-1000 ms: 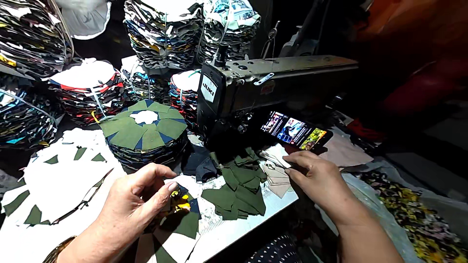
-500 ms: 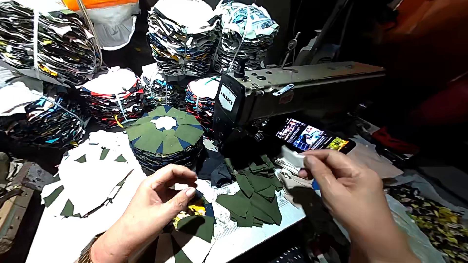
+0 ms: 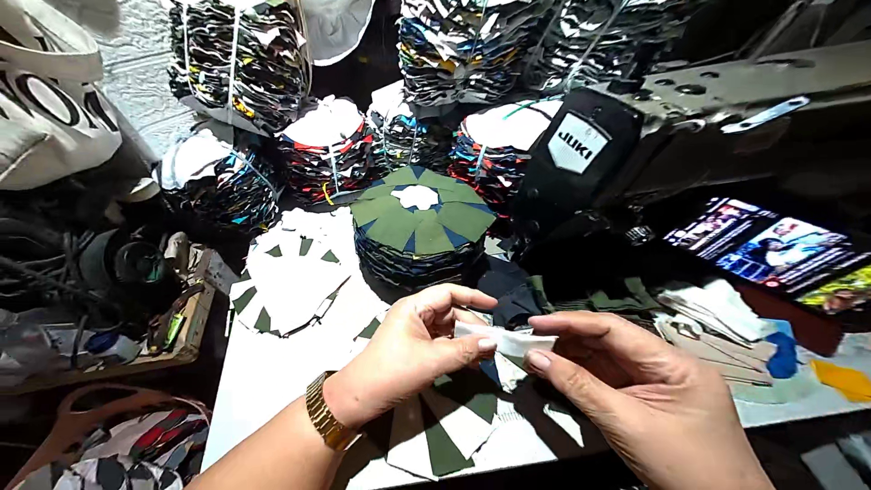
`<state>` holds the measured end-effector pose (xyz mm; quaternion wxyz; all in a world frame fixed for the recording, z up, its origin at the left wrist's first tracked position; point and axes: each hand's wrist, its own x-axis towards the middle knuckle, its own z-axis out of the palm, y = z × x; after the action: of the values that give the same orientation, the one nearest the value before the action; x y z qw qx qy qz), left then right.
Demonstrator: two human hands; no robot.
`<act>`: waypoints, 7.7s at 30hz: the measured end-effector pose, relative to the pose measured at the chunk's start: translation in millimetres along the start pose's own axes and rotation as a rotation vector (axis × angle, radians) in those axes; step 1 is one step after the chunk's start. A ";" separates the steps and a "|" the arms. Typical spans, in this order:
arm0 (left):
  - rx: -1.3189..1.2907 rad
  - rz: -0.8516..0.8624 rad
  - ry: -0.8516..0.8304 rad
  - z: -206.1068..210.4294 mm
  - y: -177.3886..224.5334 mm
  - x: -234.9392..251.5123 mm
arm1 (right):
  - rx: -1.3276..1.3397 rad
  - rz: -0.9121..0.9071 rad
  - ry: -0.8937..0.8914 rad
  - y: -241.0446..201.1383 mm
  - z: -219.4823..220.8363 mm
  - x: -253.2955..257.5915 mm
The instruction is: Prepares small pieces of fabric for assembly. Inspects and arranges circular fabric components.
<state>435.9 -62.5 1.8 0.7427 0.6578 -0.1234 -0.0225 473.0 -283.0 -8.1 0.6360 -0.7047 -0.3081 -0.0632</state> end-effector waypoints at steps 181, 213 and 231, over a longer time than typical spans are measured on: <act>0.442 -0.025 -0.035 -33.5 16.3 3.8 | -0.628 -0.144 -0.246 29.3 -57.0 -7.6; 0.975 -0.028 -0.138 -18.7 1.2 5.0 | -0.642 -0.327 -0.188 42.8 25.6 2.7; 0.951 0.016 -0.296 -31.8 11.4 0.9 | -0.566 -0.221 -0.350 18.1 24.0 -20.8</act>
<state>442.0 -30.3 9.8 0.3351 0.9125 -0.2290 -0.0510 458.3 -268.0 -38.0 0.3421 -0.8157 -0.4572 -0.0927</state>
